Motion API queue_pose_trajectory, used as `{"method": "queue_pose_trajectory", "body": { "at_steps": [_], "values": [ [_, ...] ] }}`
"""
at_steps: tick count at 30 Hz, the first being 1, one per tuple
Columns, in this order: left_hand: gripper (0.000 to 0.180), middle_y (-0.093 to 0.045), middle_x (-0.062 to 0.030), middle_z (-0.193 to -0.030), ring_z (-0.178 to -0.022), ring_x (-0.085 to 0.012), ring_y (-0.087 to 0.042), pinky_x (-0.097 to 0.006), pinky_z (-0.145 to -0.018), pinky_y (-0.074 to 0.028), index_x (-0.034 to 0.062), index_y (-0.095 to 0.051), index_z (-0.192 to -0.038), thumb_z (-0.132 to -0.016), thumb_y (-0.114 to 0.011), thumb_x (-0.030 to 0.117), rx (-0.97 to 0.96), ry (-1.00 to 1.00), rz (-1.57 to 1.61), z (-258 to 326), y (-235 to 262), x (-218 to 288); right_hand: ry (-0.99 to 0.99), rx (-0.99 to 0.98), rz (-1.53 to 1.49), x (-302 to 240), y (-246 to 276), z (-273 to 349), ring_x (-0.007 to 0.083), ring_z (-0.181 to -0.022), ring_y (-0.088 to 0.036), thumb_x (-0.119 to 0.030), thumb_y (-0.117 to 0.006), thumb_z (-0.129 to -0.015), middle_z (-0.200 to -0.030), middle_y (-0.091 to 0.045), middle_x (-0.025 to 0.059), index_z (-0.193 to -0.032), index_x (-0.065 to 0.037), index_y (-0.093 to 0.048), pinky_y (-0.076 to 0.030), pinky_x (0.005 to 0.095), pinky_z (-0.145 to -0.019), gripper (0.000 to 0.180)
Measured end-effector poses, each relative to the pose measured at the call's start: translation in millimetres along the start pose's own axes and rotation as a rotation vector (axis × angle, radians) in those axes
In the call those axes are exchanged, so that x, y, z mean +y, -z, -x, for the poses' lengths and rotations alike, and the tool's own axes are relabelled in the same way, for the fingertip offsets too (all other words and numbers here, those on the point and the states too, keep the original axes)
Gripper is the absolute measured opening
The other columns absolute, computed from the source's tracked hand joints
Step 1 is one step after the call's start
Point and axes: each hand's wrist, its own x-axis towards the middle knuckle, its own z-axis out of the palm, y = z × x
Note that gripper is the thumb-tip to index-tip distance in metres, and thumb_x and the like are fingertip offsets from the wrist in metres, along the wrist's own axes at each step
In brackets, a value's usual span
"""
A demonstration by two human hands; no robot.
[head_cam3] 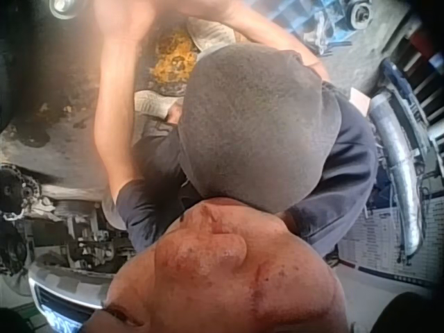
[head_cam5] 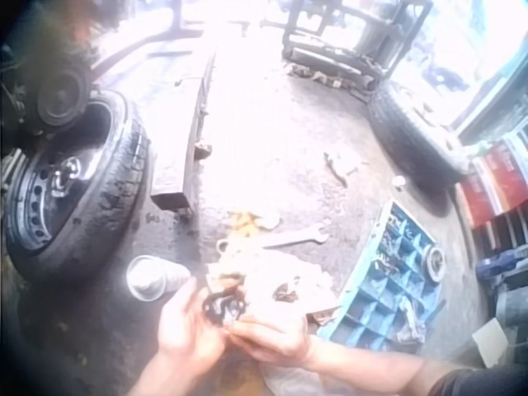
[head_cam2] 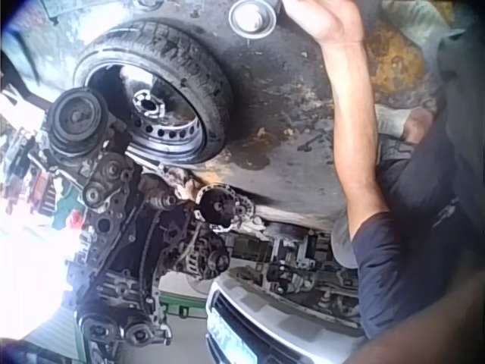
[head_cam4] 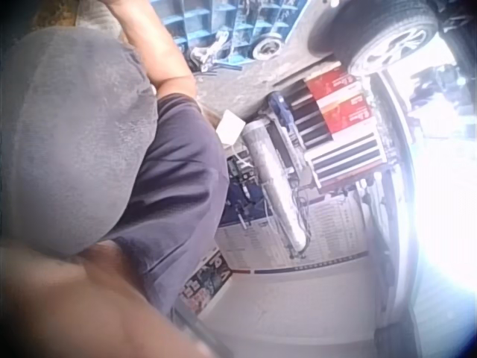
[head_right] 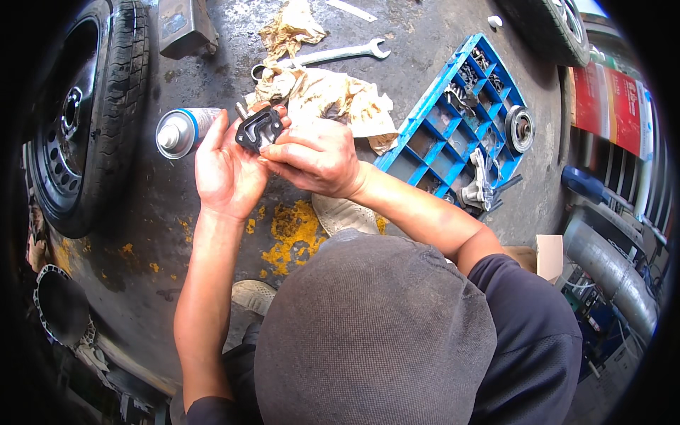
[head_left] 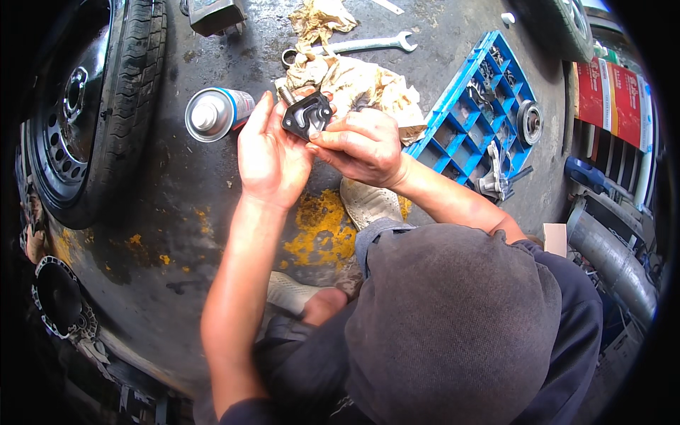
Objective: The person is working on a car engine, handling small metal parts and using a spray can. They are sitting on the floor, manipulating components and applying spray to the engine area.
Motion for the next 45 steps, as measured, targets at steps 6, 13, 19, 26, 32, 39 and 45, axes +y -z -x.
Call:
{"method": "queue_pose_trajectory", "body": {
  "at_steps": [6, 13, 19, 26, 32, 39, 45],
  "values": [
    [0.055, -0.059, -0.0290, -0.127, -0.122, -0.0381, -0.057, -0.049, -0.110, -0.041, -0.0110, -0.049, -0.129, -0.108, -0.029, 0.035, 0.024, -0.039, -0.032, 1, -4, -1, -0.034, -0.043, -0.081, -1, 7, -5, 0.0257, -0.080, -0.070, -0.014, -0.084, -0.071, -0.082, -0.070, 0.0072, -0.095, -0.009, -0.073, -0.056, 0.0353, -0.070, 0.026],
    [0.054, -0.061, -0.0261, -0.124, -0.118, -0.0352, -0.059, -0.047, -0.106, -0.045, -0.0098, -0.050, -0.129, -0.108, -0.030, 0.035, 0.024, -0.043, -0.034, 0, -4, -1, -0.205, -0.007, -0.234, 1, 5, -1, 0.0221, -0.071, -0.067, -0.014, -0.083, -0.074, -0.081, -0.069, 0.0080, -0.106, -0.005, -0.073, -0.053, 0.0319, -0.063, 0.035],
    [0.042, -0.063, -0.0135, -0.122, -0.110, -0.0245, -0.062, -0.041, -0.098, -0.049, -0.0011, -0.052, -0.128, -0.107, -0.033, 0.030, -0.015, -0.051, -0.072, 0, -4, -1, -0.506, -0.172, -0.284, -3, 13, -7, 0.0101, -0.057, -0.052, -0.025, -0.084, -0.076, -0.064, -0.050, 0.0020, -0.132, -0.010, -0.064, -0.046, 0.0275, -0.054, 0.061],
    [0.046, -0.063, -0.0168, -0.121, -0.113, -0.0272, -0.060, -0.042, -0.097, -0.049, -0.0039, -0.053, -0.127, -0.108, -0.031, 0.032, -0.079, -0.018, -0.045, -1, 7, 0, -0.459, -0.218, -0.165, 0, 12, -9, 0.0096, -0.054, -0.052, -0.035, -0.083, -0.076, -0.060, -0.049, 0.0003, -0.134, -0.016, -0.063, -0.046, 0.0281, -0.052, 0.064],
    [0.040, -0.062, -0.0155, -0.123, -0.113, -0.0250, -0.060, -0.039, -0.099, -0.048, -0.0041, -0.050, -0.131, -0.102, -0.040, 0.021, -0.117, 0.022, -0.059, 3, 5, 4, -0.566, -0.268, -0.247, 2, 18, -11, 0.0087, -0.056, -0.054, -0.034, -0.085, -0.076, -0.062, -0.052, -0.0009, -0.132, -0.015, -0.064, -0.045, 0.0267, -0.053, 0.062],
    [0.047, -0.059, -0.0171, -0.128, -0.118, -0.0257, -0.058, -0.040, -0.107, -0.043, -0.0065, -0.043, -0.139, -0.094, -0.045, 0.006, -0.179, -0.031, -0.439, 9, 5, 7, -0.578, -0.244, -0.338, 3, 22, -10, 0.0065, -0.057, -0.052, -0.028, -0.082, -0.081, -0.066, -0.055, -0.0013, -0.130, -0.013, -0.064, -0.044, 0.0259, -0.053, 0.053],
    [0.044, -0.059, -0.0133, -0.128, -0.119, -0.0218, -0.059, -0.039, -0.107, -0.046, -0.0056, -0.044, -0.138, -0.095, -0.049, 0.002, -0.212, -0.029, -0.353, 12, -2, 7, -0.868, 0.004, -0.754, 4, 19, -13, 0.0076, -0.079, -0.063, -0.015, -0.067, -0.097, -0.090, -0.070, 0.0025, -0.123, -0.002, -0.066, -0.053, 0.0247, -0.074, 0.029]
  ]
}}
